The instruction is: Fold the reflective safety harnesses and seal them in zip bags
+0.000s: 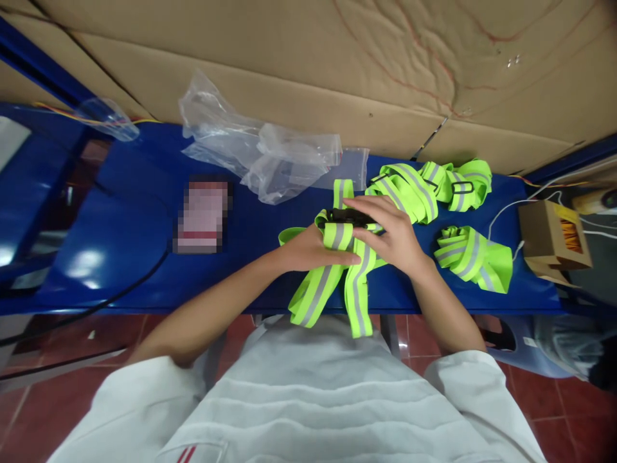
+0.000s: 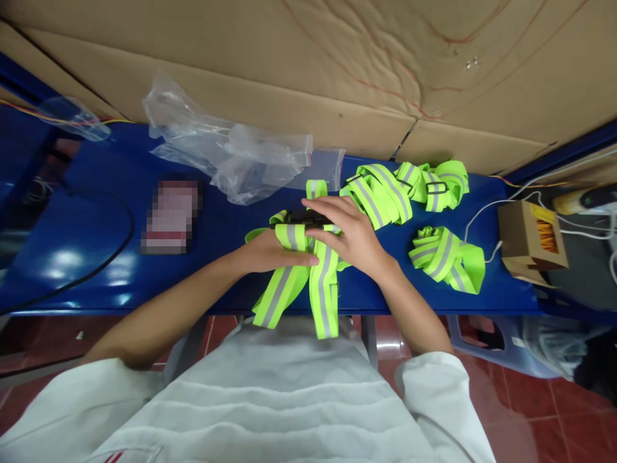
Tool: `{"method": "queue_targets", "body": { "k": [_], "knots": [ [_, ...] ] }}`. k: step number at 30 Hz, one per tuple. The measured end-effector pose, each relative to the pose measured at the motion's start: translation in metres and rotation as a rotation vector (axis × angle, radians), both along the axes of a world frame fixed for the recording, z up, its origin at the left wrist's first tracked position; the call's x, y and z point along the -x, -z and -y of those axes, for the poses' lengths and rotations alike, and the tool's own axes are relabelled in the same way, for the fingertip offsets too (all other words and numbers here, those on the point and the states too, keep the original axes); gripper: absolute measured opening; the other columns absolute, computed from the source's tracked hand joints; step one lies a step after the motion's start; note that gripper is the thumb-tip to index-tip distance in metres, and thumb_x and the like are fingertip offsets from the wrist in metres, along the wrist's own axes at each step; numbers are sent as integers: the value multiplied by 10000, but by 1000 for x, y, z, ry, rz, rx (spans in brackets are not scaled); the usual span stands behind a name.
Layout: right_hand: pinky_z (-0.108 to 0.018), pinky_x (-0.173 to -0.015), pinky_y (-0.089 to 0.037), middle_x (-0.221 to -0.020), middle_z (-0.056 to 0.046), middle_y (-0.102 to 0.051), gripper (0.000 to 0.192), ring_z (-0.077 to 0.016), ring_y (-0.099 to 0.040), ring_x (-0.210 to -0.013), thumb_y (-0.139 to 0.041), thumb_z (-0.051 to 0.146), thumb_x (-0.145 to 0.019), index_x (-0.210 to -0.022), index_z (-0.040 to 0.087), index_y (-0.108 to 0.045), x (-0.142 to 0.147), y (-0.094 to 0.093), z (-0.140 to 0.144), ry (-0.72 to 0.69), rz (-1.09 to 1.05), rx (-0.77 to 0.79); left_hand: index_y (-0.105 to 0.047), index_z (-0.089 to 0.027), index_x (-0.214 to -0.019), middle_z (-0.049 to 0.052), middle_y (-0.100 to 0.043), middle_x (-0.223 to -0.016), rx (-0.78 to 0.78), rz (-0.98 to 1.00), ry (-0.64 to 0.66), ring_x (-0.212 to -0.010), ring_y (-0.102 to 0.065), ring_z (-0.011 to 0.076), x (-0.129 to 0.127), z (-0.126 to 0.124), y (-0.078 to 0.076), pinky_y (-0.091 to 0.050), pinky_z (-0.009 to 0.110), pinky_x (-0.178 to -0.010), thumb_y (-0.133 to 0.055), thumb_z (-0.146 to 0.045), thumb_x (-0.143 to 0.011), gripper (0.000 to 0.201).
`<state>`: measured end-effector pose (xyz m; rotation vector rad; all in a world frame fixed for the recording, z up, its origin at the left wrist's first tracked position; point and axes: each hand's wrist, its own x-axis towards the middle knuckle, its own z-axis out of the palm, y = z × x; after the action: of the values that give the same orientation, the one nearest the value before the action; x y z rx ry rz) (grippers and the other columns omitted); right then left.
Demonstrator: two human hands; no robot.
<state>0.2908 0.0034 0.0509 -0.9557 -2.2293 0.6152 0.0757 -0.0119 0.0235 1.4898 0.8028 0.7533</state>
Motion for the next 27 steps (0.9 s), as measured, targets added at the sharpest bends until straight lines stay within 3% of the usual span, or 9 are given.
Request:
{"method": "queue_targets", "body": {
  "k": [2, 6, 10, 12, 16, 18, 21, 24, 27],
  "knots": [
    [-506, -1139, -508, -1361, -110, -738, 521, -314, -676, -1280, -634, 626, -981, -1363, 284, -730, 0, -1, 1, 24, 11, -28, -767, -187, -1125, 74, -781, -1177, -10, 27, -15, -1188, -702, 304, -3, 1, 2, -534, 421, -1090, -897, -487, -746, 501],
    [-460, -1140, -528, -1349, -78, -754, 447, -286, -699, -1276, -653, 531, -1005, -1373, 292, -735, -1, -13, 1, -92, 42, -3, -769, -160, -993, 62, -789, -999, -15, 85, -48, -1005, -728, 262, -8, 2, 7, -584, 403, -959, -888, -426, -756, 376],
    [-428, -1081, -575, -1261, -59, -793, 378, -278, -744, -1190, -692, 479, -992, -1317, 305, -778, 0, -24, 0, -53, 57, -10, -783, -164, -1091, 84, -800, -1123, 181, 191, 36, -1107, -736, 296, -12, 8, 5, -576, 438, -1020, -919, -403, -730, 454],
    [-437, -1065, -582, -1240, -63, -799, 363, -287, -750, -1167, -717, 480, -975, -1281, 302, -799, 1, -29, 1, -20, 71, -30, -765, -168, -1159, 87, -795, -1166, 275, 224, 16, -1125, -735, 302, -14, 11, 3, -585, 445, -1011, -927, -387, -724, 513],
    [-383, -902, -615, -1104, -50, -829, 305, -268, -781, -997, -762, 491, -941, -1151, 285, -842, 2, -42, 7, 54, 74, 34, -747, -164, -1151, 78, -795, -1125, 203, 196, -12, -1066, -743, 291, -16, 13, 3, -608, 412, -924, -909, -372, -737, 490],
    [-320, -711, -583, -918, -30, -823, 298, -221, -748, -784, -808, 523, -890, -1008, 254, -855, 0, -49, 9, 145, 55, 120, -736, -161, -1183, 95, -792, -1163, 129, 182, 45, -1073, -749, 294, -16, 13, 6, -610, 408, -918, -884, -400, -768, 502],
    [-260, -519, -412, -622, 24, -666, 380, -126, -548, -548, -872, 573, -796, -762, 204, -791, -5, -57, 10, 246, 33, 299, -696, -162, -1294, 120, -758, -1308, 9, 194, 91, -1193, -726, 302, -17, 13, 11, -575, 426, -1035, -847, -425, -810, 572],
    [-255, -521, -376, -573, 37, -584, 471, -111, -494, -547, -866, 615, -779, -652, 193, -701, -9, -61, 11, 276, -43, 525, -697, -146, -1291, 125, -765, -1296, -14, 169, 113, -1193, -729, 303, -18, 15, 11, -563, 428, -1059, -816, -437, -839, 550],
    [-291, -570, -475, -652, -6, -671, 476, -170, -608, -613, -816, 661, -809, -741, 199, -727, -7, -57, 13, 289, -203, 824, -729, -155, -1215, 114, -791, -1215, -33, 181, 146, -1129, -745, 298, -18, 19, 6, -583, 419, -1009, -798, -433, -860, 456]
  ]
}}
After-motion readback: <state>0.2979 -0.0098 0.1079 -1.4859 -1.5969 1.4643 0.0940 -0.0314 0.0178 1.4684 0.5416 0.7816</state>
